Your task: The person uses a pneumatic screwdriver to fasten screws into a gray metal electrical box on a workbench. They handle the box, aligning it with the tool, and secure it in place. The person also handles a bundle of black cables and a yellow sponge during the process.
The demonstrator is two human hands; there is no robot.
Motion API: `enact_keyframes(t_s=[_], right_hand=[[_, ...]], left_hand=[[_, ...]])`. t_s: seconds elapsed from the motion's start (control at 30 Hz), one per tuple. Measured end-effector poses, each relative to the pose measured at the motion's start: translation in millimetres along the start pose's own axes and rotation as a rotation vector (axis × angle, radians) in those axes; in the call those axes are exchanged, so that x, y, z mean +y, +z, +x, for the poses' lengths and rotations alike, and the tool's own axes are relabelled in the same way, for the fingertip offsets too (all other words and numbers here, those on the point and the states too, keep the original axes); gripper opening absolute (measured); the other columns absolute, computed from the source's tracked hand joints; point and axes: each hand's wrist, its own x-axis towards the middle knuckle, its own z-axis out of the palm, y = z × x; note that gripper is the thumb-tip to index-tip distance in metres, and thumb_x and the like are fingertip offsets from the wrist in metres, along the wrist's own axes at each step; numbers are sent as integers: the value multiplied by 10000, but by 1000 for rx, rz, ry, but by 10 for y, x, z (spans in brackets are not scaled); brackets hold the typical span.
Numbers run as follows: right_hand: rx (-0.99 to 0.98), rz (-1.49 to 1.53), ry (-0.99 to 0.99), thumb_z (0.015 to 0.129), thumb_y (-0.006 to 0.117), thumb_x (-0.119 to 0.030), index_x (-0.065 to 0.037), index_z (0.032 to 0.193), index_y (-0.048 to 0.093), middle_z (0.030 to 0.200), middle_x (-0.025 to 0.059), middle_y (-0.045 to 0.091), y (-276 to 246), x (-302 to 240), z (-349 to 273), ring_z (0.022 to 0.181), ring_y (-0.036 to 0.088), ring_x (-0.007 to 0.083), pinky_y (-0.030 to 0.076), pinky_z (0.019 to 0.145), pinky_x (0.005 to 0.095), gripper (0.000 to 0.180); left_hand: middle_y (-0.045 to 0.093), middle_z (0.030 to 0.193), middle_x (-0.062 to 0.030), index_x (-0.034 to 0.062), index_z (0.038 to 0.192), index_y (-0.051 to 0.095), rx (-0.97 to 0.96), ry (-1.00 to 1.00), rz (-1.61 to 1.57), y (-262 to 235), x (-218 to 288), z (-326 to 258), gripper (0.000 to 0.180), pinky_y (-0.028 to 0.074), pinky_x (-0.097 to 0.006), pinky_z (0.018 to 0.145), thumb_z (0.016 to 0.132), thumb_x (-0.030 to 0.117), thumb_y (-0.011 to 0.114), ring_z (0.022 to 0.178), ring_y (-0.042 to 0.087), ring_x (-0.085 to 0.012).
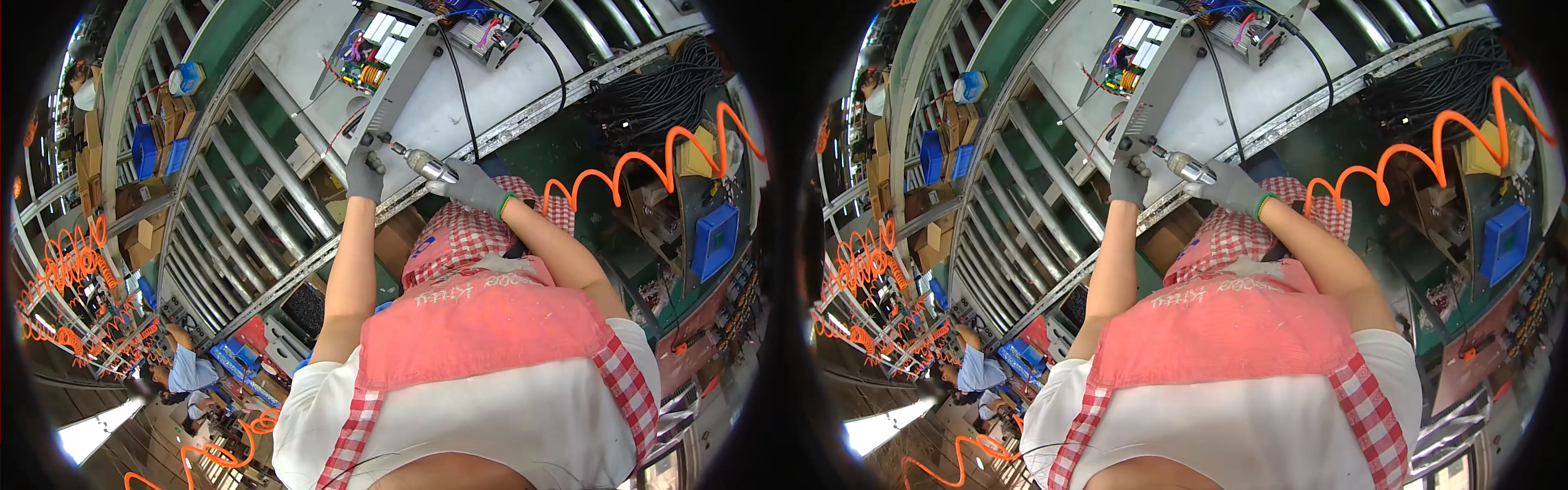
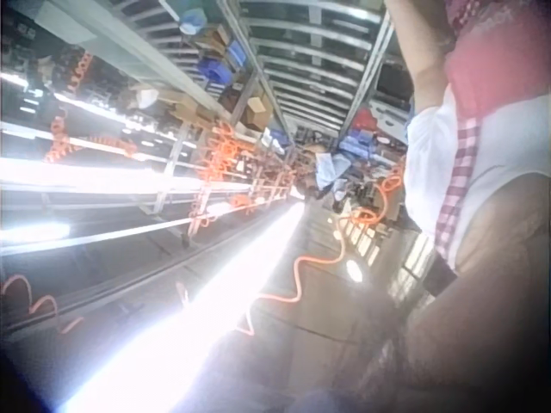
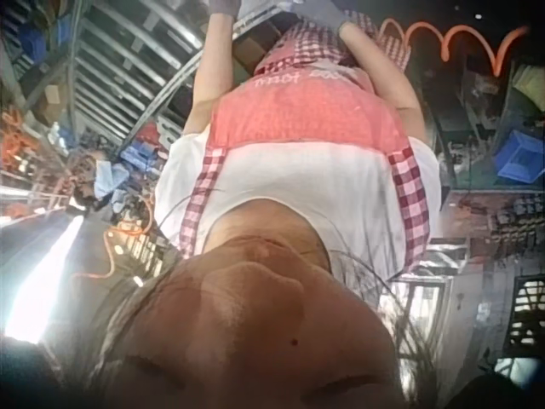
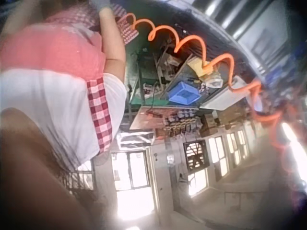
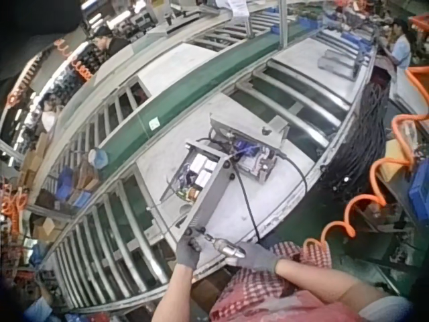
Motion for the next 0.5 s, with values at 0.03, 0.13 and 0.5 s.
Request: enact_keyframes(t_s=[0.03,0.13,0.5], right_hand=[[-9,5,1,786,712,-483,-21,1013,571,674,61,589,-13,-3,-2,541,572,137,460,480,293,534],[-24,32,-20,792,711,-471,-18,992,566,657,57,576,-46,27,7,506,551,135,446,449,301,516],[-157,204,-23,821,694,-406,-49,910,546,581,21,523,-107,180,182,413,486,102,393,363,248,396]], left_hand=[[431,631,23,122,889,536,-4,-43,-6,17,-7,-32,75,303,-247,477,876,188,570,525,378,-93],[411,630,31,128,919,546,-38,-159,-41,65,-13,-65,146,297,-259,491,861,251,599,541,366,-98],[380,642,23,110,890,534,-66,-330,-158,132,102,-111,228,293,-265,508,834,274,682,547,329,-119]])
